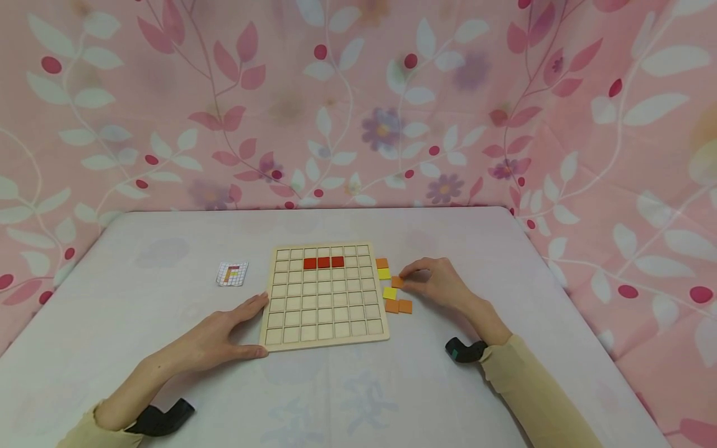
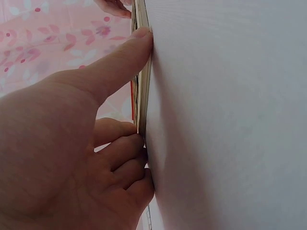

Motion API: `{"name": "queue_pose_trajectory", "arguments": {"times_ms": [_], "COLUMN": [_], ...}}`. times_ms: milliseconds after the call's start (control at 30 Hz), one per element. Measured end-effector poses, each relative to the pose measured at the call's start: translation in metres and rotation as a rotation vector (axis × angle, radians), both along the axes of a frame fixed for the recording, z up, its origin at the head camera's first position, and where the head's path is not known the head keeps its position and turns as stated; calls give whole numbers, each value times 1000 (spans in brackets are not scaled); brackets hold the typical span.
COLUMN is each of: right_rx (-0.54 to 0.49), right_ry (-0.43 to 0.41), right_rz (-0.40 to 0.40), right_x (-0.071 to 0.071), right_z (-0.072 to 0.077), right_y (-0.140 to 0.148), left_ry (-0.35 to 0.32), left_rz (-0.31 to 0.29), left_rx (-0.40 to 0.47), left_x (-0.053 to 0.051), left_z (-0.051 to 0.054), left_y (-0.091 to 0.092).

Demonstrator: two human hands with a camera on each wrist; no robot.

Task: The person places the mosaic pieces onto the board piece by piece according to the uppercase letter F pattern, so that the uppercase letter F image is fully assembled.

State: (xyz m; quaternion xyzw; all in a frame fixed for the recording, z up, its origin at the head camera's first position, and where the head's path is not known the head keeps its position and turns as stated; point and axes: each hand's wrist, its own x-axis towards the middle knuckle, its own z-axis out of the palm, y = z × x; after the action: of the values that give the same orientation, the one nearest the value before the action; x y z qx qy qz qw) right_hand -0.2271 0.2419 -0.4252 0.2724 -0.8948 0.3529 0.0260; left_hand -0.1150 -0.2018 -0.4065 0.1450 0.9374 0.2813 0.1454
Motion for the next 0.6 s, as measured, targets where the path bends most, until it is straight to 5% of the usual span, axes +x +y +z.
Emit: {"name": "queue_pose_trajectory", "arguments": {"times_ms": [600], "right_rx": [5], "right_ry": [61], "right_rz": [15], "right_x": [-1], "right_z": [-4], "right_y": [0], "left_ry": [7], "left_rz": [-4], "left_rx": [0], "left_x": [1], "left_z": [1], "left_y": [0]}}
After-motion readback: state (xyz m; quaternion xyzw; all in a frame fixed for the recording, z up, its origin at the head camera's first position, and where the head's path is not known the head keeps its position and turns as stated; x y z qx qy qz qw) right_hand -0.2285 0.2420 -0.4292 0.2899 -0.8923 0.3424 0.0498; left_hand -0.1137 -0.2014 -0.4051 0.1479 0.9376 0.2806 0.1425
